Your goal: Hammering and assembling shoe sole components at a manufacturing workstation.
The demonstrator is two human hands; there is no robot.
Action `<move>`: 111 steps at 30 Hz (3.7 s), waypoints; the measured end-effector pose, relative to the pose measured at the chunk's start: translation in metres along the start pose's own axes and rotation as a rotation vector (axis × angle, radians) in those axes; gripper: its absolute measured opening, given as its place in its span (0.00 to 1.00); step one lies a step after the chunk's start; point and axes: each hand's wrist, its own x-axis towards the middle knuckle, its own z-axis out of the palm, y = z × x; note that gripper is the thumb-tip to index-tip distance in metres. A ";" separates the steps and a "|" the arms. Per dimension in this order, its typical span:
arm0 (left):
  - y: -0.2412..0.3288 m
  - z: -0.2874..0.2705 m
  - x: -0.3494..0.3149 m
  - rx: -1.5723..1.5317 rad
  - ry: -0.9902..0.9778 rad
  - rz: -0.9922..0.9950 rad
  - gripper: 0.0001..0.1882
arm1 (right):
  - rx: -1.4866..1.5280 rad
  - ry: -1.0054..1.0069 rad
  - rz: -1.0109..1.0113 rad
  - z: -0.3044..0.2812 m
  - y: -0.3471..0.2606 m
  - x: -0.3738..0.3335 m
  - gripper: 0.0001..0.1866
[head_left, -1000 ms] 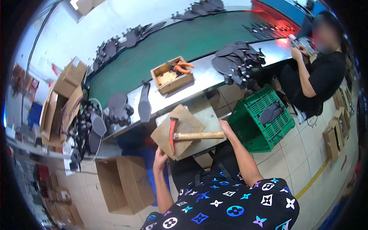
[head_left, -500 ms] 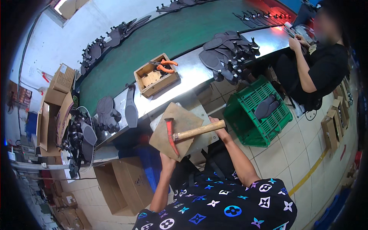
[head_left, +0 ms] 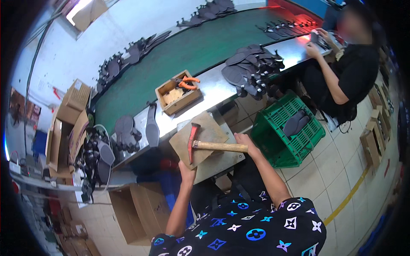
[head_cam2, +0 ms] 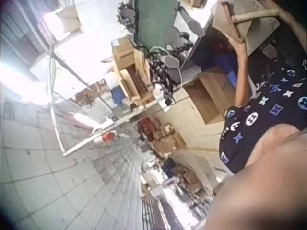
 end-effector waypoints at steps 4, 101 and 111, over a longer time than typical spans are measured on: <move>-0.010 0.007 -0.007 0.037 0.086 0.085 0.13 | 0.215 0.230 0.193 -0.068 -0.038 0.008 0.18; 0.141 -0.045 0.028 -0.445 0.333 -0.134 0.23 | 0.484 0.146 -0.132 -0.149 -0.196 -0.083 0.13; 0.119 0.020 0.116 0.392 0.194 0.384 0.40 | 0.947 0.199 0.118 -0.120 -0.181 -0.146 0.11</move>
